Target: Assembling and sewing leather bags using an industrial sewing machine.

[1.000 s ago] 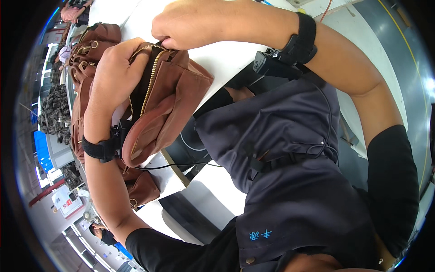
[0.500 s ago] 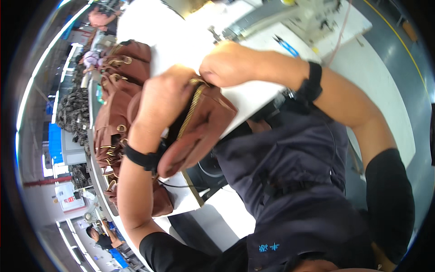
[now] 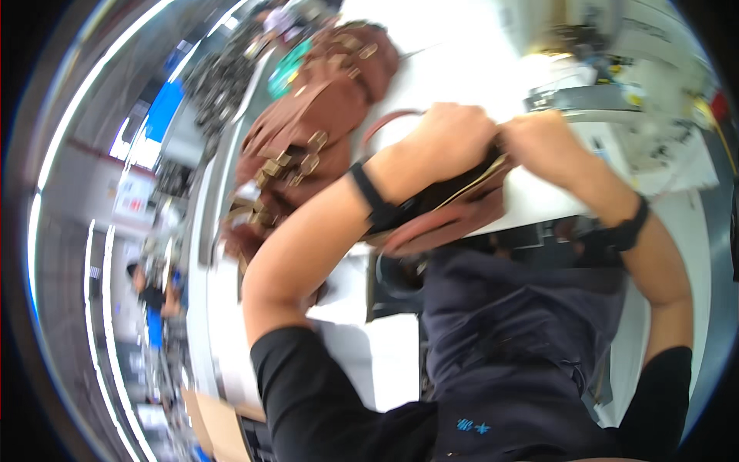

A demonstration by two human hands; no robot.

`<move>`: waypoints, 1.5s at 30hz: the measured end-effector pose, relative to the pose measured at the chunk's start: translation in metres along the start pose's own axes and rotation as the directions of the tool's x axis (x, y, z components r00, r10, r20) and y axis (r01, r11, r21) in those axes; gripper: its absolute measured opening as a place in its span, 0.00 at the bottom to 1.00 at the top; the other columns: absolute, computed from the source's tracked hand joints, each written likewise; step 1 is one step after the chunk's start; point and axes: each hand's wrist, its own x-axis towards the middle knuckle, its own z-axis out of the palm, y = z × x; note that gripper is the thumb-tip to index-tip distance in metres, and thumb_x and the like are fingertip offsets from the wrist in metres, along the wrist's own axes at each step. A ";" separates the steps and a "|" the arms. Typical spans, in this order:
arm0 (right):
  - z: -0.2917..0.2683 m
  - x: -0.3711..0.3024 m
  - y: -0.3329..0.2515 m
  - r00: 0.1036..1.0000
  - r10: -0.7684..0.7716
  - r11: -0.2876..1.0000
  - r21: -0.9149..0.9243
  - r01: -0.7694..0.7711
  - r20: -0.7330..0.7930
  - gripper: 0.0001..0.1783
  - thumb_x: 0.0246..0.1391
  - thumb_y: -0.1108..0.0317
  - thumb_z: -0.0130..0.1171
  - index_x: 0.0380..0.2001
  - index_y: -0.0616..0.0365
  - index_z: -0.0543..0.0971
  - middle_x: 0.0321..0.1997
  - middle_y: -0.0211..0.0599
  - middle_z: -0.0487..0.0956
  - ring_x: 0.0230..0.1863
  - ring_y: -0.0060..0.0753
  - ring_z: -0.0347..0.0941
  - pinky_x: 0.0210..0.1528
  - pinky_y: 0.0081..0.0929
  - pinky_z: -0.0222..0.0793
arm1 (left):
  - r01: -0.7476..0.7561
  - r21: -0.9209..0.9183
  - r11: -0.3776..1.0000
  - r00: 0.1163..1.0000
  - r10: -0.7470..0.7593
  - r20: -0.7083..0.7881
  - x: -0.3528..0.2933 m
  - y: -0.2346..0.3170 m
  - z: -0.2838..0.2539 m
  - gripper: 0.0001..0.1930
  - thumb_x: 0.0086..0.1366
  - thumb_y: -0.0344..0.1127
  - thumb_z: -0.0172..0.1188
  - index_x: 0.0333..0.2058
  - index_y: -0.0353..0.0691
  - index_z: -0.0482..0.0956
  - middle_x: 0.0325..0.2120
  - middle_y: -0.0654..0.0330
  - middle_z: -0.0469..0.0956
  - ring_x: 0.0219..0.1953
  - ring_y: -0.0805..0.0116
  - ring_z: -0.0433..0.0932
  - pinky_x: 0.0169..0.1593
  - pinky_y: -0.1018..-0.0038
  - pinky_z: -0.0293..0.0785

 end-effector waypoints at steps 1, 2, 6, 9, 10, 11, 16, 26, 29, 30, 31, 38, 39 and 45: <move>0.000 0.001 -0.001 1.000 -0.030 1.000 -0.005 0.030 0.009 0.06 0.45 0.68 0.59 0.21 0.56 0.82 0.25 0.47 0.82 0.29 0.50 0.81 0.31 0.43 0.76 | 0.017 0.012 1.000 1.000 -0.017 -0.008 -0.002 0.000 0.000 0.09 0.57 0.35 0.58 0.25 0.37 0.84 0.24 0.45 0.82 0.27 0.44 0.82 0.34 0.54 0.79; -0.001 -0.001 -0.003 0.998 -0.060 0.998 0.027 0.060 -0.012 0.06 0.47 0.69 0.58 0.21 0.58 0.80 0.25 0.48 0.81 0.29 0.52 0.81 0.32 0.44 0.75 | 0.026 0.005 1.000 1.000 -0.026 -0.012 -0.005 -0.001 -0.001 0.09 0.58 0.35 0.58 0.26 0.37 0.84 0.25 0.45 0.82 0.28 0.44 0.82 0.35 0.54 0.79; -0.006 0.000 0.001 0.994 -0.108 0.987 0.121 0.109 -0.017 0.06 0.51 0.72 0.55 0.23 0.63 0.76 0.24 0.52 0.78 0.30 0.58 0.76 0.34 0.48 0.70 | 0.063 -0.039 0.997 0.998 -0.064 -0.009 -0.010 0.000 -0.004 0.10 0.59 0.36 0.58 0.30 0.37 0.84 0.26 0.45 0.82 0.32 0.43 0.83 0.37 0.55 0.80; -0.005 0.001 0.006 0.995 -0.089 0.973 0.219 0.079 0.035 0.06 0.53 0.74 0.54 0.26 0.66 0.74 0.25 0.55 0.76 0.31 0.62 0.74 0.35 0.51 0.67 | 0.047 -0.023 0.999 0.998 -0.045 0.044 -0.009 0.001 -0.007 0.10 0.60 0.36 0.58 0.33 0.37 0.84 0.28 0.46 0.83 0.33 0.44 0.83 0.39 0.55 0.80; -0.004 0.000 0.006 0.999 -0.052 0.972 0.231 0.048 0.010 0.06 0.54 0.74 0.54 0.27 0.66 0.74 0.25 0.56 0.76 0.32 0.63 0.73 0.35 0.51 0.67 | 0.009 0.016 1.000 0.999 -0.009 0.038 -0.009 0.002 -0.007 0.10 0.60 0.36 0.57 0.33 0.37 0.84 0.29 0.47 0.83 0.34 0.45 0.84 0.39 0.56 0.80; -0.002 -0.001 0.006 1.000 0.002 0.964 0.268 0.000 -0.006 0.06 0.55 0.74 0.55 0.27 0.67 0.73 0.26 0.57 0.75 0.32 0.63 0.73 0.35 0.51 0.67 | -0.030 0.054 0.998 0.999 0.028 0.034 -0.010 0.003 -0.007 0.10 0.61 0.35 0.57 0.34 0.37 0.84 0.30 0.48 0.84 0.35 0.46 0.84 0.39 0.56 0.80; 0.001 0.000 0.011 0.998 -0.011 0.960 0.280 -0.007 0.064 0.06 0.57 0.77 0.53 0.37 0.67 0.74 0.30 0.58 0.78 0.35 0.65 0.74 0.36 0.47 0.69 | -0.025 0.079 0.997 1.000 0.026 -0.017 -0.012 0.008 0.000 0.11 0.62 0.36 0.54 0.34 0.39 0.85 0.32 0.51 0.85 0.36 0.50 0.85 0.41 0.59 0.80; 0.010 -0.003 0.016 0.999 0.007 0.867 0.498 -0.025 0.038 0.07 0.58 0.78 0.52 0.39 0.67 0.75 0.28 0.58 0.77 0.30 0.63 0.74 0.33 0.45 0.67 | 0.020 0.117 0.993 0.999 -0.024 0.031 -0.010 0.014 0.004 0.13 0.65 0.39 0.52 0.36 0.44 0.86 0.34 0.56 0.86 0.39 0.55 0.86 0.42 0.61 0.81; 0.011 -0.002 0.016 0.997 0.052 0.882 0.464 -0.076 0.064 0.07 0.60 0.77 0.50 0.40 0.68 0.74 0.28 0.58 0.76 0.30 0.63 0.73 0.33 0.45 0.66 | 0.055 0.136 0.989 0.998 -0.053 -0.016 -0.013 0.010 0.005 0.14 0.66 0.39 0.52 0.38 0.42 0.85 0.36 0.56 0.86 0.39 0.54 0.86 0.42 0.60 0.81; 0.012 -0.001 0.016 0.998 0.039 0.895 0.442 -0.056 0.047 0.07 0.60 0.77 0.50 0.40 0.68 0.74 0.29 0.59 0.76 0.31 0.63 0.73 0.33 0.45 0.66 | 0.055 0.138 0.989 0.998 -0.053 -0.017 -0.012 0.008 0.006 0.14 0.66 0.39 0.52 0.38 0.42 0.85 0.36 0.56 0.86 0.39 0.54 0.86 0.42 0.60 0.81; 0.011 -0.001 0.016 0.999 0.030 0.887 0.461 -0.037 0.023 0.07 0.61 0.77 0.50 0.41 0.68 0.74 0.29 0.59 0.76 0.32 0.63 0.73 0.34 0.45 0.66 | 0.071 0.112 0.991 0.997 -0.071 -0.007 -0.011 0.007 0.006 0.14 0.67 0.39 0.51 0.39 0.41 0.85 0.36 0.55 0.86 0.40 0.53 0.86 0.42 0.60 0.81; 0.009 0.003 0.017 0.998 -0.034 0.929 0.370 0.015 0.047 0.08 0.60 0.76 0.51 0.40 0.67 0.74 0.31 0.59 0.77 0.35 0.64 0.73 0.36 0.48 0.66 | 0.021 0.152 0.988 0.999 -0.018 -0.027 -0.015 0.014 -0.001 0.14 0.66 0.39 0.52 0.38 0.38 0.83 0.33 0.52 0.86 0.37 0.52 0.86 0.39 0.59 0.82; 0.009 0.001 0.016 0.998 -0.055 0.922 0.383 0.050 0.002 0.08 0.59 0.76 0.51 0.40 0.67 0.75 0.30 0.59 0.76 0.34 0.65 0.72 0.37 0.49 0.66 | 0.011 0.145 0.989 1.000 -0.007 -0.025 -0.015 0.015 -0.001 0.14 0.66 0.39 0.52 0.38 0.38 0.83 0.33 0.52 0.86 0.37 0.52 0.86 0.39 0.59 0.82; 0.020 -0.009 0.004 0.999 0.043 0.928 0.370 -0.039 -0.002 0.13 0.55 0.74 0.55 0.43 0.63 0.78 0.28 0.55 0.79 0.29 0.60 0.77 0.33 0.46 0.72 | 0.005 0.125 0.992 0.998 0.004 -0.068 -0.028 0.013 -0.001 0.12 0.66 0.39 0.53 0.32 0.36 0.75 0.28 0.50 0.81 0.30 0.52 0.82 0.35 0.59 0.77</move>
